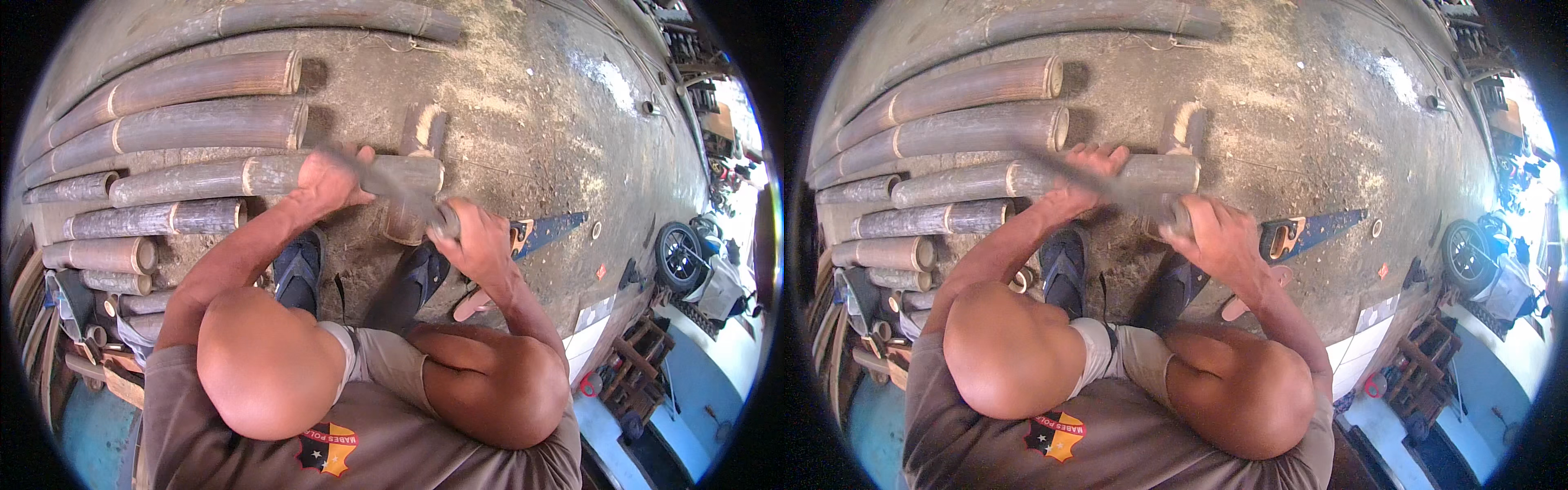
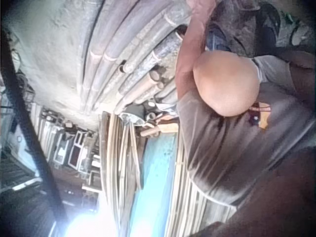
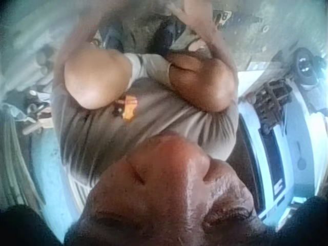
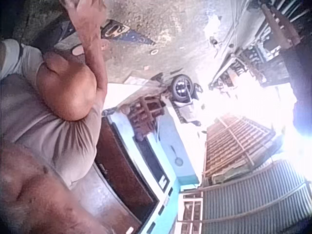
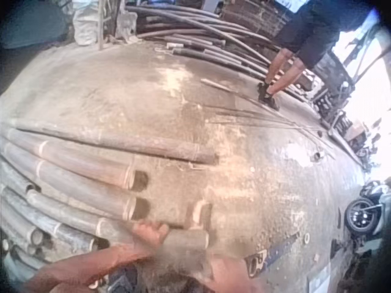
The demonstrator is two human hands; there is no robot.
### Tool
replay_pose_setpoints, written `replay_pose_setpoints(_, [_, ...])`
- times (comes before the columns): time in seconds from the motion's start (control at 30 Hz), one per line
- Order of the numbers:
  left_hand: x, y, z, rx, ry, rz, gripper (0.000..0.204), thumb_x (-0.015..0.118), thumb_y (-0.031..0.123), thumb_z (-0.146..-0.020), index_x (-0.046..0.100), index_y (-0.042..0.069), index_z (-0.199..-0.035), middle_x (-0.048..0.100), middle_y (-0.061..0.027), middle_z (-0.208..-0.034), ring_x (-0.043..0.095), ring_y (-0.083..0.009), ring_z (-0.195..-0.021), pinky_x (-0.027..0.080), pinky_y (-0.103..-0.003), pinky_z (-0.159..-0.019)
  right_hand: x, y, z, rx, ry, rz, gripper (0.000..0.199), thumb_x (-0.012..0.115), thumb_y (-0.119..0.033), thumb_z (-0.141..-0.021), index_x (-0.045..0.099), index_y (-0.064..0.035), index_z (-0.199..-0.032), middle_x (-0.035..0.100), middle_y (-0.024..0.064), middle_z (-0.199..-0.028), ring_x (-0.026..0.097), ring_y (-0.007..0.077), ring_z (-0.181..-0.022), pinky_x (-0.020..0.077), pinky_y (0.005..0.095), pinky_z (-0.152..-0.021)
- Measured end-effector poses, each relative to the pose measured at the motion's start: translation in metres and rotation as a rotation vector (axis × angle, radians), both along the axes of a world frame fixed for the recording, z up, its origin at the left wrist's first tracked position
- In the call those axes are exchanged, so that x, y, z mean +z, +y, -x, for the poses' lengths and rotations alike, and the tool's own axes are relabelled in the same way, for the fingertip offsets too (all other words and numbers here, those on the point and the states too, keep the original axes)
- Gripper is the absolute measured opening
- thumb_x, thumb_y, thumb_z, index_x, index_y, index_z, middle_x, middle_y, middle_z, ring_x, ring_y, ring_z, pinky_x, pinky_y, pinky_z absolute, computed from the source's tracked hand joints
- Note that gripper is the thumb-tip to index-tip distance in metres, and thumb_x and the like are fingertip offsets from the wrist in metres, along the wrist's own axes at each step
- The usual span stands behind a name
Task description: The person uses a knife to shave the outer surface of bamboo poles, rotating them to smooth the sides. The person handles several poles one at a time, placing finished pieces aside.
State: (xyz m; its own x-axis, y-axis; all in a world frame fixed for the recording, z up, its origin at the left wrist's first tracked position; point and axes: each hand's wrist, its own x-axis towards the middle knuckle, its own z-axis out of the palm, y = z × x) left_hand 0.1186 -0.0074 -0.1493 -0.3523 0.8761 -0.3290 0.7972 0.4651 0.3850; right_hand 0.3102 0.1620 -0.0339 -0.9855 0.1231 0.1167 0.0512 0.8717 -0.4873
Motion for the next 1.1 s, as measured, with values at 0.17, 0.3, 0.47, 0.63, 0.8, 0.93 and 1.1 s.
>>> replay_pose_setpoints(0.17, [-0.015, -0.003, -0.012, -0.022, 0.139, -0.194, 0.066, 0.092, 0.046, -0.07, 0.063, 0.008, -0.116, 0.07, -0.0158, -0.104, 0.07, -0.0343, -0.103, 0.053, -0.047, -0.095, -0.075, 0.046, -0.033, -0.265, -0.592, -0.204, 0.042, 0.064, -0.044, -0.103, 0.058, -0.0034, -0.107, 0.072, 0.0233, -0.075, 0.073, 0.0442, -0.071, 0.0572, 0.0546, -0.063])
replay_pose_setpoints(0.3, [-0.018, -0.013, -0.015, 0.019, 0.141, -0.209, 0.072, 0.093, 0.045, -0.066, 0.06, 0.009, -0.119, 0.068, -0.0143, -0.106, 0.068, -0.0339, -0.104, 0.052, -0.046, -0.094, -0.01, 0.007, -0.006, -0.058, -0.202, -0.047, 0.042, 0.064, -0.043, -0.104, 0.057, -0.002, -0.112, 0.07, 0.0258, -0.074, 0.071, 0.0468, -0.069, 0.0549, 0.0552, -0.058])
replay_pose_setpoints(0.47, [-0.017, -0.005, -0.018, -0.009, 0.239, -0.272, 0.075, 0.09, 0.049, -0.069, 0.059, 0.01, -0.125, 0.067, -0.0123, -0.101, 0.067, -0.031, -0.102, 0.051, -0.045, -0.091, -0.082, 0.051, -0.046, -0.304, -0.668, -0.162, 0.041, 0.063, -0.042, -0.104, 0.056, -0.0019, -0.111, 0.069, 0.027, -0.072, 0.069, 0.0501, -0.07, 0.0549, 0.0576, -0.061])
replay_pose_setpoints(0.63, [-0.008, 0.002, 0.004, -0.049, -0.079, -0.025, 0.081, 0.086, 0.06, -0.071, 0.061, 0.011, -0.13, 0.072, -0.0193, -0.109, 0.071, -0.0373, -0.104, 0.054, -0.051, -0.09, -0.069, 0.039, -0.041, -0.285, -0.58, -0.13, 0.042, 0.062, -0.044, -0.104, 0.056, -0.0023, -0.11, 0.069, 0.0272, -0.075, 0.07, 0.0488, -0.071, 0.0555, 0.0565, -0.063])
replay_pose_setpoints(0.8, [0.003, 0.02, 0.032, -0.051, -0.333, 0.192, 0.075, 0.085, 0.061, -0.07, 0.067, 0.009, -0.121, 0.076, -0.0222, -0.106, 0.073, -0.0399, -0.104, 0.056, -0.054, -0.088, -0.016, 0.013, -0.016, -0.077, -0.104, 0.008, 0.041, 0.063, -0.043, -0.104, 0.057, -0.0023, -0.107, 0.067, 0.028, -0.071, 0.07, 0.0496, -0.071, 0.0535, 0.0586, -0.063])
replay_pose_setpoints(0.93, [0.001, 0.009, 0.021, -0.045, -0.198, 0.064, 0.075, 0.085, 0.061, -0.069, 0.067, 0.007, -0.118, 0.076, -0.0201, -0.101, 0.074, -0.0424, -0.097, 0.058, -0.054, -0.084, -0.042, 0.029, -0.032, -0.188, -0.408, -0.101, 0.041, 0.063, -0.042, -0.104, 0.058, -0.0019, -0.109, 0.067, 0.0278, -0.071, 0.07, 0.0496, -0.07, 0.0526, 0.0588, -0.06])
replay_pose_setpoints(1.1, [-0.009, -0.005, 0.0, -0.039, -0.086, 0.0, 0.07, 0.087, 0.053, -0.073, 0.063, 0.005, -0.117, 0.074, -0.0198, -0.108, 0.073, -0.0402, -0.104, 0.057, -0.051, -0.092, -0.045, 0.034, -0.028, -0.216, -0.485, -0.102, 0.039, 0.065, -0.04, -0.104, 0.059, -0.0018, -0.11, 0.067, 0.028, -0.072, 0.07, 0.049, -0.07, 0.0533, 0.0582, -0.059])
